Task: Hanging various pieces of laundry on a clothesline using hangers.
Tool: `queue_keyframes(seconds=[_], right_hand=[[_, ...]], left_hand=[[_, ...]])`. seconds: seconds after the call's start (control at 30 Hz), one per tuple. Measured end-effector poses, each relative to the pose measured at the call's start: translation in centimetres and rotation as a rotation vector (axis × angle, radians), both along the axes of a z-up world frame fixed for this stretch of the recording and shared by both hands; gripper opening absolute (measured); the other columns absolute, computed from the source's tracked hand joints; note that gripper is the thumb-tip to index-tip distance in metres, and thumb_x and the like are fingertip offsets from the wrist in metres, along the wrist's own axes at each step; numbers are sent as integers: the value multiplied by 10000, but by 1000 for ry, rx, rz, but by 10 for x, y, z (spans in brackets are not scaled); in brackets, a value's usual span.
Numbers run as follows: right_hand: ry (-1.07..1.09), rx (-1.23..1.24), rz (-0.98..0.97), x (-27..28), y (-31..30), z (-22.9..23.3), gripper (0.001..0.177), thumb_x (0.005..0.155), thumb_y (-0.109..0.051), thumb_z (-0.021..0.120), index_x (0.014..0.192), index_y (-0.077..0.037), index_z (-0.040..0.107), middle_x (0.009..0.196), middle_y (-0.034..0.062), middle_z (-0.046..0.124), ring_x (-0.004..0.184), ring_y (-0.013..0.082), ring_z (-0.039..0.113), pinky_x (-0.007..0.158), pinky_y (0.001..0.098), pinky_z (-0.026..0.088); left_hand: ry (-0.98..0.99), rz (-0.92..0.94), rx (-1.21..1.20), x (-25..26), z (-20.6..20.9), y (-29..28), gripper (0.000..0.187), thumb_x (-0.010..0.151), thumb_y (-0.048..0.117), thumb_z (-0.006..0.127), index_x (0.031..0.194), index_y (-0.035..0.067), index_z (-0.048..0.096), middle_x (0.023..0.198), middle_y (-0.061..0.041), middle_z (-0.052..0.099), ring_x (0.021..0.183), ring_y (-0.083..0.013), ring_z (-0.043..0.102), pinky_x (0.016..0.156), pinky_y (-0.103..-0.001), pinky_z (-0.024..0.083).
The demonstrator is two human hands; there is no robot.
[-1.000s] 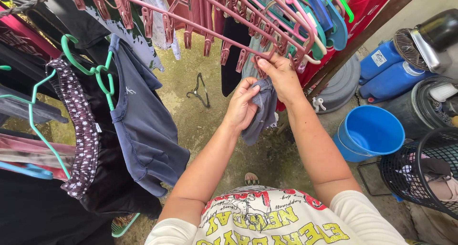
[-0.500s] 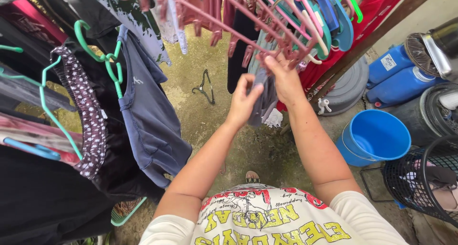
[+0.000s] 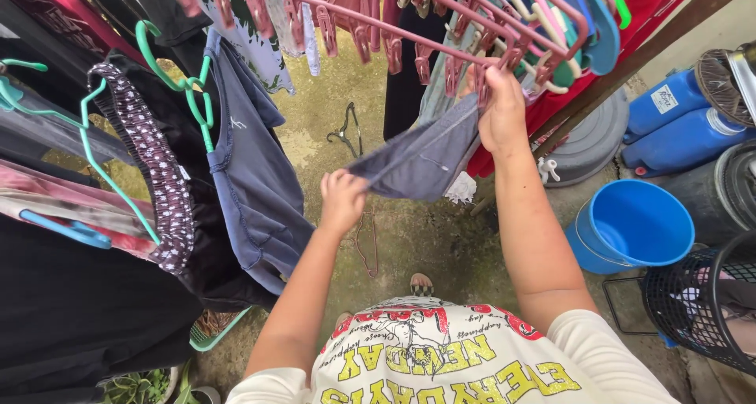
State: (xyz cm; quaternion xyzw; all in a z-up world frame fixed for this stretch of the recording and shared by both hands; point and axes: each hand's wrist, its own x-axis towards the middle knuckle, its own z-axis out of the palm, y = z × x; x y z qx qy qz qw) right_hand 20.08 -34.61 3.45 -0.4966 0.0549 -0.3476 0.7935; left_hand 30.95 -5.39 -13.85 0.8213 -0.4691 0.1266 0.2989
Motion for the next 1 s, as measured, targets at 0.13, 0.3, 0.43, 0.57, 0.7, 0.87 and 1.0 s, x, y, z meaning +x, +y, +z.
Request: queue_keyframes(seconds=[0.13,0.3,0.43,0.57,0.7,0.87,1.0], right_hand=[[61,-240,2,1,8,7,413,953,-254,704,1283,-21,614,965,12,615,890,124,577,837,295,494],[207,-423,-51,7,18,12,563,838,-190,849,1342,-16,669,1025,-31,626,860,77,512,821,246,431],[227,-384,-95,13,13,8,451,830,-195,871,1219,-20,723,1066,-10,685,910,80,566,873,262,466],[168,-294,-76,15,8,4,345,844,-201,872,1115,-64,708,1021,-12,696,952,103,639,911,294,508],[149,-271,-22,13,8,1,301,877,-194,857,1108,-70,712,1031,-13,698,966,102,636,921,297,500],[132,-242,58,16,11,-5,275,926,-169,806,1160,-56,718,1074,9,724,987,108,660,938,305,511],[143,-283,90,15,24,2,311,939,-195,777,1200,-43,703,1122,13,730,1034,111,674,987,312,515]], left_hand=[[494,-26,-325,30,16,-5,164,875,107,644,1030,69,683,1014,-99,678,1021,-261,650,946,-364,496],[794,-126,-816,41,77,-24,213,844,5,601,1052,26,560,962,-32,575,907,-111,557,838,-252,461],[715,-304,-629,35,141,-33,101,871,71,696,933,1,658,896,-4,623,866,-102,591,789,-258,477],[815,-317,-535,35,171,-46,119,877,143,720,903,31,689,826,28,631,809,-83,576,760,-252,478],[1147,-524,-712,59,129,-75,151,961,152,712,932,10,668,893,-18,627,848,-113,547,800,-282,438],[1208,-464,-765,21,180,-107,328,908,233,727,1198,103,645,1054,-3,693,957,-80,628,925,-239,467],[1356,-677,-798,17,179,-134,326,915,208,751,1205,79,676,1082,-43,738,980,-120,673,957,-288,506]])
